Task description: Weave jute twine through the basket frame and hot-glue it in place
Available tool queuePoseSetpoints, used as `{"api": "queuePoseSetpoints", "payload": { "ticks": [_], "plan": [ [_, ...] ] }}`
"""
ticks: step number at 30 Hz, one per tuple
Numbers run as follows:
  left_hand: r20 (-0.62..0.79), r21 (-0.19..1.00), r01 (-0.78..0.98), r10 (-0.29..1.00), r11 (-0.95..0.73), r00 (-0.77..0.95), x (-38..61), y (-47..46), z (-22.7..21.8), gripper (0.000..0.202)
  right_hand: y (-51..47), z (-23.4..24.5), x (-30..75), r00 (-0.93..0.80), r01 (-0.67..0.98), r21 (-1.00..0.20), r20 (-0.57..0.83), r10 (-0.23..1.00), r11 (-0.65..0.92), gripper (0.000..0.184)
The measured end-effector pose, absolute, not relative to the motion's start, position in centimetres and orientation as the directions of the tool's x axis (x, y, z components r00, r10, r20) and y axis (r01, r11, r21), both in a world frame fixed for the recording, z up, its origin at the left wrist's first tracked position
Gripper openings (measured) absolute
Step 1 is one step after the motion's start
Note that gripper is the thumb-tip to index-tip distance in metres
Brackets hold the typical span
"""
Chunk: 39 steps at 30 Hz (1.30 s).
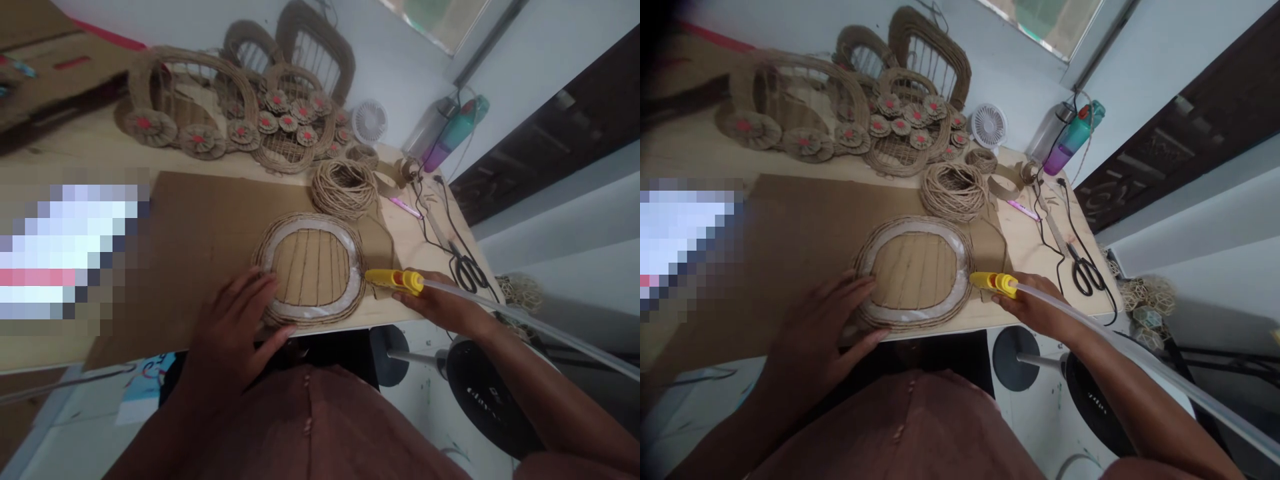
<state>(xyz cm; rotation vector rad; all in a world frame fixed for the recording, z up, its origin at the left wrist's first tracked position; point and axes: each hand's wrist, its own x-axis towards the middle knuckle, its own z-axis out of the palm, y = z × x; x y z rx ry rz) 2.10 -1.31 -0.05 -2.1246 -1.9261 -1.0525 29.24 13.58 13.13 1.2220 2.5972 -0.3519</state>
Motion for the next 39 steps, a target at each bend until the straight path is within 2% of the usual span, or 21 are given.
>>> {"api": "queuePoseSetpoints", "payload": {
  "ticks": [7,10,17,24,30,35,39],
  "plan": [
    [0.526,0.339,0.919,0.851,-0.202,-0.007,2.0,-1.1,-0.5,0.054,12.7,12.7,29.4,-0.595,0.79,-0.04,-0.288,0.75,0.611,0.03],
    [0.52,0.362,0.912,0.854,-0.195,-0.023,2.1,-1.2,-0.5,0.056,12.3,12.6,29.6,-0.598,0.784,-0.02,-0.292,0.746,0.62,0.031],
    [0.526,0.345,0.918,0.85,-0.195,-0.017,2.3,-1.2,-0.2,0.054,10.7,12.5,30.0,-0.575,0.798,-0.053,-0.363,0.733,0.6,0.037],
    [0.533,0.309,0.929,0.846,-0.201,0.006,2.3,-1.2,-0.3,0.054,11.3,11.8,30.2,-0.569,0.821,-0.129,-0.27,0.777,0.556,0.036],
    [0.527,0.327,0.926,0.85,-0.192,-0.01,2.4,-1.2,-0.3,0.055,10.4,11.8,30.1,-0.556,0.83,-0.121,-0.258,0.79,0.544,0.033],
    [0.53,0.353,0.915,0.848,-0.197,-0.022,2.4,-1.2,-0.4,0.057,10.0,12.3,30.0,-0.556,0.83,-0.149,-0.305,0.773,0.538,0.032],
    [0.528,0.372,0.908,0.848,-0.192,-0.037,2.4,-1.2,-0.4,0.058,10.4,12.2,29.8,-0.522,0.853,-0.136,-0.27,0.809,0.504,0.033]
  ]
}}
